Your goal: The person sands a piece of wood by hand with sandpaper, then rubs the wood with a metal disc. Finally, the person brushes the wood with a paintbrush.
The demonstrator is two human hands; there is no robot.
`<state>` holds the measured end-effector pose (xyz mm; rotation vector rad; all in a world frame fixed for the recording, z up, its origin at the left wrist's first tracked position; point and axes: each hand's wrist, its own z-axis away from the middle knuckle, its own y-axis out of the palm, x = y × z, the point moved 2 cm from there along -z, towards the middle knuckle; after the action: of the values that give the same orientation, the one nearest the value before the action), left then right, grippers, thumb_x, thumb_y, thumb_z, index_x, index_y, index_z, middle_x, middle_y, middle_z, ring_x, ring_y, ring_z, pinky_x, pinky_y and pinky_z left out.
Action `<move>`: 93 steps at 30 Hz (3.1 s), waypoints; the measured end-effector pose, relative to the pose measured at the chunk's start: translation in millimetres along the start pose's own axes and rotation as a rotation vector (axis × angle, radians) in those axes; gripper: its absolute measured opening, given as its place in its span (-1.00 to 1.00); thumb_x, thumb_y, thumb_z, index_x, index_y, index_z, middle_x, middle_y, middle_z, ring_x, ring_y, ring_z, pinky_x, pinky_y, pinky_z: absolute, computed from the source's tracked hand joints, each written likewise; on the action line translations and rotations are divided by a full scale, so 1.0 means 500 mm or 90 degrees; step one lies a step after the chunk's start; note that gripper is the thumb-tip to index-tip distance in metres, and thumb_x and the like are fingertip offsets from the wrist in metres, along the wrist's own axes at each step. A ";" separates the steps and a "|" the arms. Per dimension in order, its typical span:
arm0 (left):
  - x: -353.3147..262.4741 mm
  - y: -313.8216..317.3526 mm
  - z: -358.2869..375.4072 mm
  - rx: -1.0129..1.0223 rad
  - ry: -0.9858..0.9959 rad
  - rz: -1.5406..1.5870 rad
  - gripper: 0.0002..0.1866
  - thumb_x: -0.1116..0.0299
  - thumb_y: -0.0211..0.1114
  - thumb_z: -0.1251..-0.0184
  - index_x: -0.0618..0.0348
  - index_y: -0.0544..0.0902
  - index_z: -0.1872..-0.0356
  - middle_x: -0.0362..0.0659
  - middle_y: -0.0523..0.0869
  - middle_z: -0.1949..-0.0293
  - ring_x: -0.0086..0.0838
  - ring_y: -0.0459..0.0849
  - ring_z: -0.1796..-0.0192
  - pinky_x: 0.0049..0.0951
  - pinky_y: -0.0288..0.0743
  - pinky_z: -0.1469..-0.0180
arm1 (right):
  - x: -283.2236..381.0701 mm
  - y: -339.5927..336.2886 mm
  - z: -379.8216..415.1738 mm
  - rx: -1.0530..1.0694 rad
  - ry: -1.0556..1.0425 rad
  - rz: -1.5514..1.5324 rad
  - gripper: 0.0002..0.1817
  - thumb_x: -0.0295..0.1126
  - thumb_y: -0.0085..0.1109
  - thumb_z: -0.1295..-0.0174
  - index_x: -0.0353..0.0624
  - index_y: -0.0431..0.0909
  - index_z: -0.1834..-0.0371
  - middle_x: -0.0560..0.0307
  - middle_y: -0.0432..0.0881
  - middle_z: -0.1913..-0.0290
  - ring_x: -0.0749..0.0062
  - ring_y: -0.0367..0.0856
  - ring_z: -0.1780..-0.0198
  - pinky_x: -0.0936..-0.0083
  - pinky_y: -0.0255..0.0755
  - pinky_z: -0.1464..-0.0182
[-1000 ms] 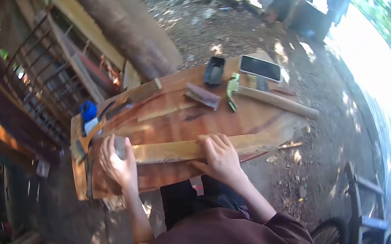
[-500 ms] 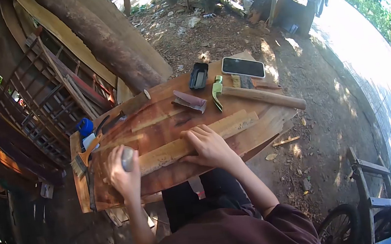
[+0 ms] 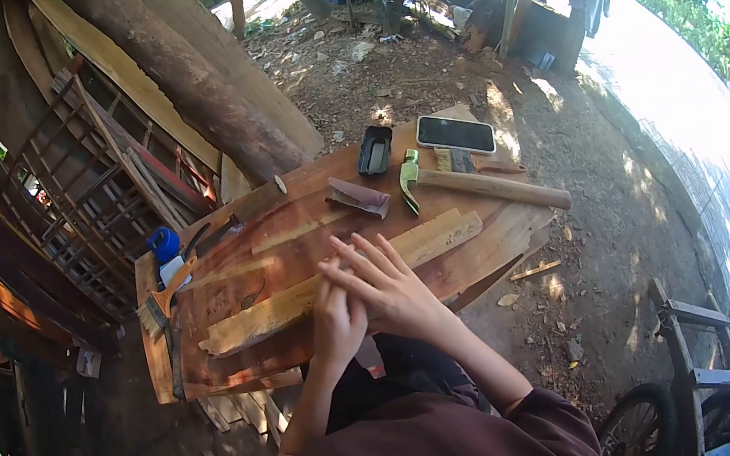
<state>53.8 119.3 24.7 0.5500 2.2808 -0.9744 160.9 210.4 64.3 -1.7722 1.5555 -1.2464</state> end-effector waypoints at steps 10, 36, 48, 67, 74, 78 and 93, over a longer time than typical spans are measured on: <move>0.085 -0.232 0.019 -0.269 -0.200 -0.302 -0.75 0.33 0.12 -0.57 0.25 0.71 0.05 -0.04 0.75 -0.03 -0.14 0.71 -0.13 -0.12 0.42 -0.37 | 0.075 0.103 -0.070 -0.086 -0.058 0.006 -0.44 0.15 0.29 -0.27 0.05 0.70 -0.19 -0.01 0.57 -0.35 -0.09 0.44 -0.42 -0.11 0.15 -0.51; 0.094 -0.223 0.024 -0.227 -0.166 -0.434 -0.78 0.30 0.19 -0.51 0.16 0.73 0.28 -0.14 0.74 0.37 -0.18 0.69 0.29 -0.21 0.49 0.09 | 0.003 0.026 -0.011 -0.173 0.104 0.136 -0.64 -0.19 0.34 -0.25 0.04 0.76 -0.11 0.06 0.68 -0.24 0.02 0.54 -0.39 0.01 0.26 -0.48; 0.093 -0.217 0.026 -0.219 -0.171 -0.450 -0.74 0.29 0.15 -0.52 0.17 0.74 0.30 -0.14 0.75 0.37 -0.19 0.70 0.28 -0.21 0.50 0.07 | -0.033 0.027 0.009 -0.256 0.254 0.271 -0.64 -0.22 0.34 -0.27 -0.02 0.73 -0.12 0.03 0.66 -0.22 -0.05 0.53 -0.35 -0.04 0.25 -0.43; 0.094 -0.221 0.027 -0.222 -0.159 -0.440 -0.72 0.29 0.15 -0.52 0.18 0.75 0.32 -0.09 0.77 0.38 -0.16 0.71 0.29 -0.19 0.52 0.08 | -0.153 -0.045 0.087 -0.312 0.358 0.346 -0.63 -0.20 0.33 -0.27 0.09 0.76 -0.14 0.15 0.67 -0.29 0.08 0.52 -0.40 0.00 0.18 -0.50; 0.089 -0.219 0.026 -0.219 -0.176 -0.443 -0.70 0.28 0.14 -0.54 0.17 0.75 0.34 -0.10 0.78 0.37 -0.15 0.71 0.30 -0.19 0.51 0.11 | -0.116 -0.024 0.056 -0.297 0.357 0.328 -0.65 -0.21 0.31 -0.29 0.00 0.76 -0.12 0.08 0.67 -0.24 0.02 0.49 -0.39 -0.01 0.18 -0.46; 0.088 -0.219 0.025 -0.216 -0.176 -0.447 -0.70 0.28 0.14 -0.54 0.17 0.75 0.34 -0.10 0.77 0.38 -0.15 0.70 0.30 -0.19 0.51 0.11 | 0.014 0.057 -0.028 -0.230 0.190 0.186 -0.63 -0.21 0.34 -0.24 -0.04 0.73 -0.09 0.01 0.66 -0.20 -0.07 0.50 -0.37 -0.06 0.23 -0.44; 0.088 -0.223 0.026 -0.225 -0.143 -0.424 -0.72 0.29 0.13 -0.53 0.17 0.74 0.32 -0.10 0.75 0.38 -0.17 0.69 0.29 -0.19 0.50 0.09 | -0.068 -0.011 0.013 -0.197 0.200 0.183 -0.64 -0.25 0.37 -0.21 0.05 0.77 -0.08 0.09 0.68 -0.24 0.05 0.54 -0.38 -0.05 0.18 -0.51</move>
<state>-37.8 43.6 44.8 -0.4772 2.3817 -0.8273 171.3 242.6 55.0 -1.4992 2.1961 -1.2347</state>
